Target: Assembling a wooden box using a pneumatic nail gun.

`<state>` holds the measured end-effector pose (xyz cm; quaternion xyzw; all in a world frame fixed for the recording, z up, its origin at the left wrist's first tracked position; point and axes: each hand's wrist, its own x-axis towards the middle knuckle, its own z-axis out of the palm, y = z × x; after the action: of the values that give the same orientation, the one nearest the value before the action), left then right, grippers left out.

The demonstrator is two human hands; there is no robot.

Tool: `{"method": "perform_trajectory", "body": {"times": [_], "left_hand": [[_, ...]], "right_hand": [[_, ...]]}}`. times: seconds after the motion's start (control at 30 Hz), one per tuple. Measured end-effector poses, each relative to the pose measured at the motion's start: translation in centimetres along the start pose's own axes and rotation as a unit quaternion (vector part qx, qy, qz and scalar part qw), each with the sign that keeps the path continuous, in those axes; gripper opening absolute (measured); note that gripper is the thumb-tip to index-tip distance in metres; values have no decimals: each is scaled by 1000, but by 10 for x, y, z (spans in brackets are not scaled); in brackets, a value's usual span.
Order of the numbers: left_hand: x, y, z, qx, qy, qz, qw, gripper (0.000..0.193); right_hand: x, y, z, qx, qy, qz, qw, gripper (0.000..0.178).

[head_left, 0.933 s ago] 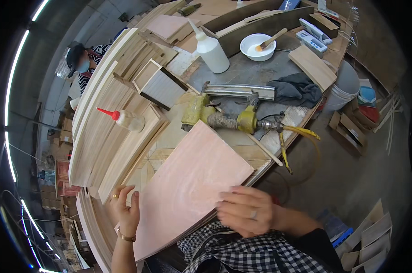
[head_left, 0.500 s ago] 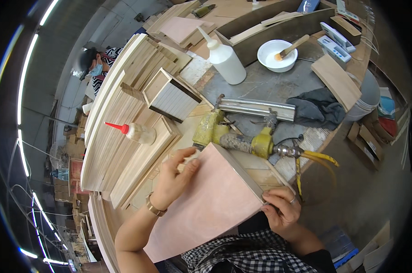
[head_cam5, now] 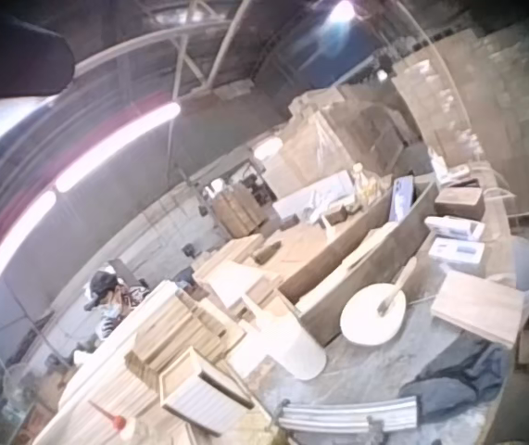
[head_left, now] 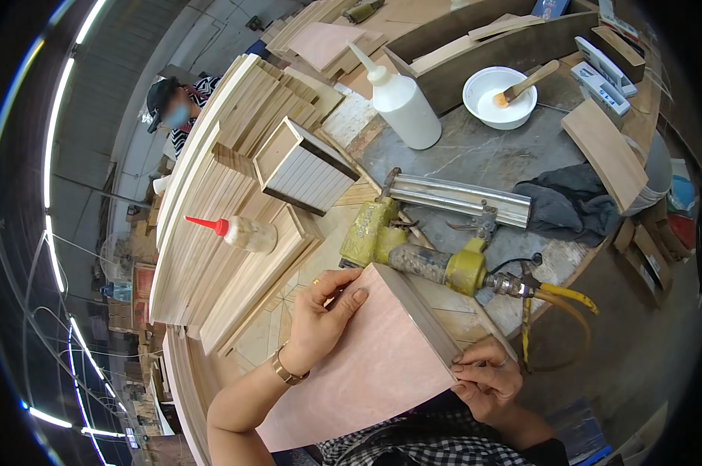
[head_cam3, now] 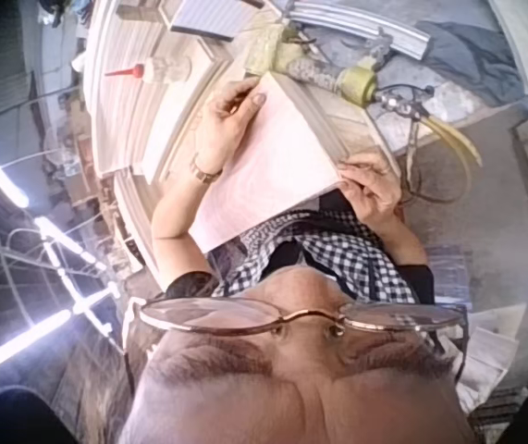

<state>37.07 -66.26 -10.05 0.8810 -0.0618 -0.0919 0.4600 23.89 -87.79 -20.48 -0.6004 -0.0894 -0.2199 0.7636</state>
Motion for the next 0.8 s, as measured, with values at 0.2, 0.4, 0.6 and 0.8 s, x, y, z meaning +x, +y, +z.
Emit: {"method": "perform_trajectory", "body": {"times": [0.2, 0.4, 0.6, 0.8], "left_hand": [[0, -1, -2, -42, -6, -50, 998, 28], [2, 5, 0, -57, -2, -51, 997, 27], [3, 3, 3, -79, 8, -38, 996, 25], [1, 4, 5, -62, 7, -26, 998, 27]], "right_hand": [[2, -2, 0, -5, -2, -3, 1000, 20], [9, -9, 1, 0, -11, -5, 1000, 22], [7, -4, 1, -18, -3, -29, 999, 20], [3, 9, 0, 28, -7, -27, 999, 25]]}}
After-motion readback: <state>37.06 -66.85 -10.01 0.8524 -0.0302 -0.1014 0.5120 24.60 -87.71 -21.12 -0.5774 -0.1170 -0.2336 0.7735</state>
